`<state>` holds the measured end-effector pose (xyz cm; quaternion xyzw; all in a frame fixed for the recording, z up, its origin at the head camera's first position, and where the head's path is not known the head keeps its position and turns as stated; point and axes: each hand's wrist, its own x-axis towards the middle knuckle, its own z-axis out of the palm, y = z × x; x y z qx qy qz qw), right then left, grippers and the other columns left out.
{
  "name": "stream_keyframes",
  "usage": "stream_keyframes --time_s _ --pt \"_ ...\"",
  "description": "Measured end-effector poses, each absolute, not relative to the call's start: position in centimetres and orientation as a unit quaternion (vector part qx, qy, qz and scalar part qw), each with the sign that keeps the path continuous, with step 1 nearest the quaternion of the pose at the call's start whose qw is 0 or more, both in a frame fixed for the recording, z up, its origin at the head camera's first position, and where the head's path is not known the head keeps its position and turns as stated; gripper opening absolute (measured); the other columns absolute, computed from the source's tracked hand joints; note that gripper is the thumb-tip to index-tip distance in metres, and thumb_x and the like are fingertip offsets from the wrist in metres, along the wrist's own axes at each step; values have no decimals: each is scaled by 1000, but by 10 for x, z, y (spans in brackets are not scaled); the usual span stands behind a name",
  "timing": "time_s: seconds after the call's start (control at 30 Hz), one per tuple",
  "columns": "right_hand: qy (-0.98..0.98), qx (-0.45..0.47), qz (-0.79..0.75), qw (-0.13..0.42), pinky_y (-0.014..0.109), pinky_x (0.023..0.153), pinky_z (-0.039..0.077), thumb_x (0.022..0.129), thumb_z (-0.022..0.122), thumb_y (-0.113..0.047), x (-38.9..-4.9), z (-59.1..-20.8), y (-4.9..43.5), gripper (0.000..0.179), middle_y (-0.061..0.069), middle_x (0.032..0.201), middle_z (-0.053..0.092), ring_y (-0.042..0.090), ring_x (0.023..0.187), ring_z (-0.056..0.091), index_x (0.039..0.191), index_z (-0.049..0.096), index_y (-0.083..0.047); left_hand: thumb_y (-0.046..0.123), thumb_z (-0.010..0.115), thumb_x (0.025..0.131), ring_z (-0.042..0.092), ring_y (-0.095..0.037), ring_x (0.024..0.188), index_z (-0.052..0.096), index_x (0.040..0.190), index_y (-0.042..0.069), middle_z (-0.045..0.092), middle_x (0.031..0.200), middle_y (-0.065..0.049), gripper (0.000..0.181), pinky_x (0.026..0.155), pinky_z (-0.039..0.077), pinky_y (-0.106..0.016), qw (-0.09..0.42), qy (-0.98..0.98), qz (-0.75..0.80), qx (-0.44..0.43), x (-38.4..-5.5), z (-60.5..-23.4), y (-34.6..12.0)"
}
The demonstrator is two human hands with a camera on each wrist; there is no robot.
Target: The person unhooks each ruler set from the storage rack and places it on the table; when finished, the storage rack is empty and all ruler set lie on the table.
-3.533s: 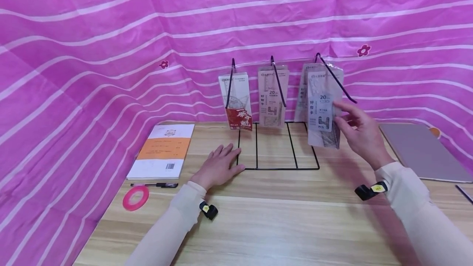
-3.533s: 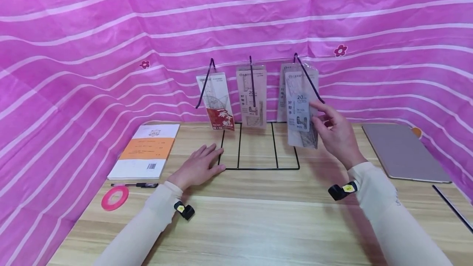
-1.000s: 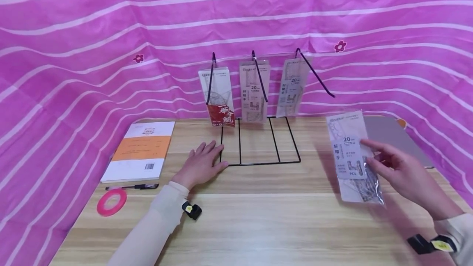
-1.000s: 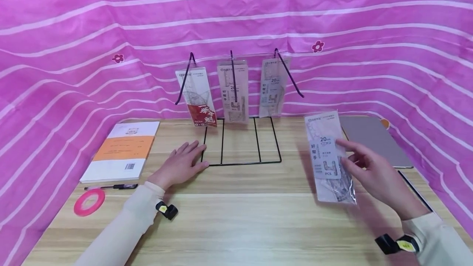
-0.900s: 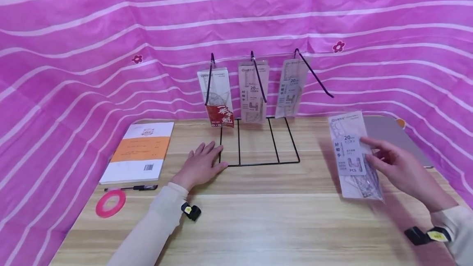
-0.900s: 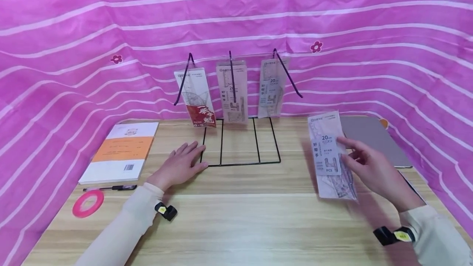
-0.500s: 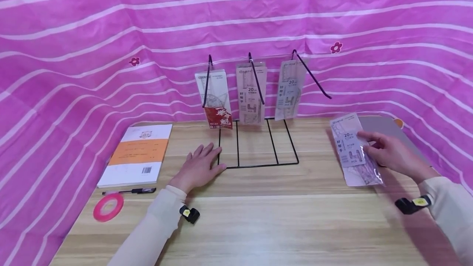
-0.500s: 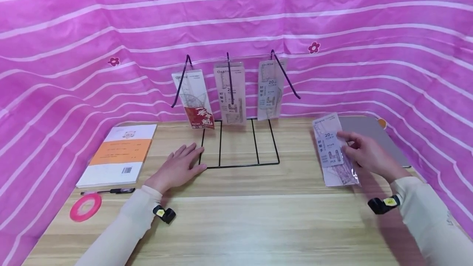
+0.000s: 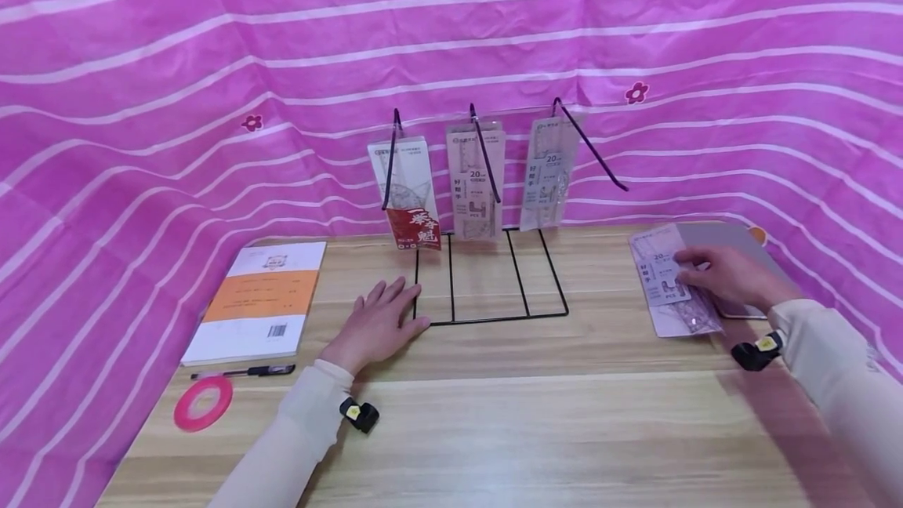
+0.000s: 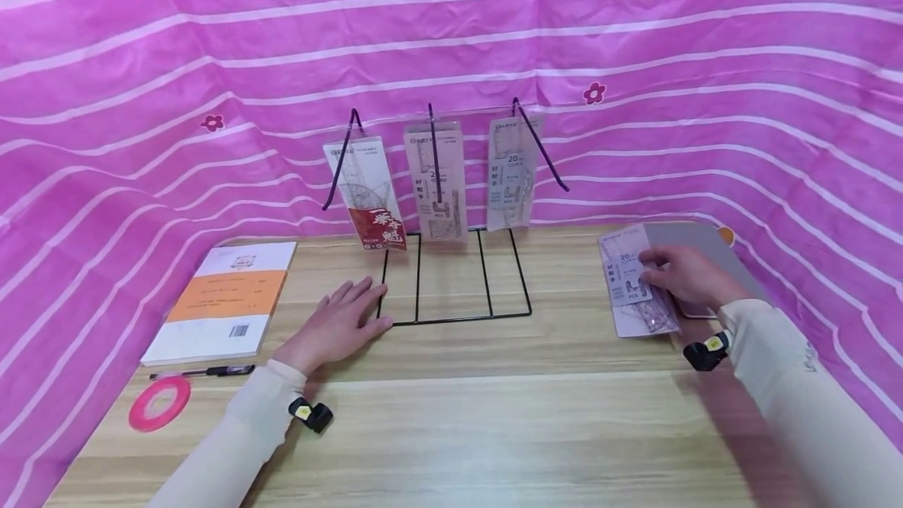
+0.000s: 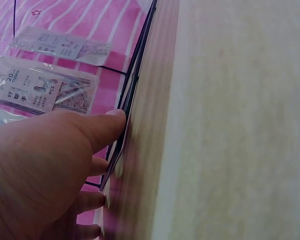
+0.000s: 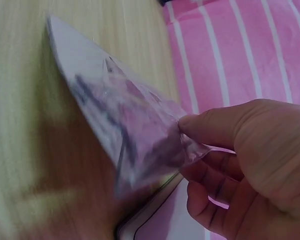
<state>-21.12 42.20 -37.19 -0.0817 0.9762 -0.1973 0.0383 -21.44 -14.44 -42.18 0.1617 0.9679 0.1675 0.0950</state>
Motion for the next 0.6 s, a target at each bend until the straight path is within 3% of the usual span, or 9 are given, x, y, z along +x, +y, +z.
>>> stream_keyframes --time_s 0.1,0.17,0.33,0.6 --pt "976 -74 -195 54 64 101 49 100 70 -17 -215 -372 420 50 38 130 64 49 115 65 139 59 12 60 53 105 14 -46 162 37 165 24 22 176 -11 72 125 12 -75 92 968 165 164 -214 -421 -146" --pt "977 -68 -192 62 67 101 47 100 68 -18 -218 -372 419 51 38 132 63 47 113 65 141 58 11 60 54 104 15 -46 162 38 165 24 23 176 -12 72 125 12 -76 89 968 166 166 -214 -421 -146" --pt "978 -66 -191 60 63 98 51 99 66 -14 -223 -378 418 49 38 128 65 38 103 65 139 58 14 59 54 104 16 -46 162 38 165 23 24 176 -11 72 125 13 -76 89 967 168 168 -213 -422 -146" --pt "976 -60 -200 56 67 99 48 100 64 -14 -226 -387 416 49 41 124 65 46 108 65 138 56 17 59 54 104 15 -46 162 39 164 24 23 176 -11 72 125 13 -76 88 967 168 170 -214 -423 -145"
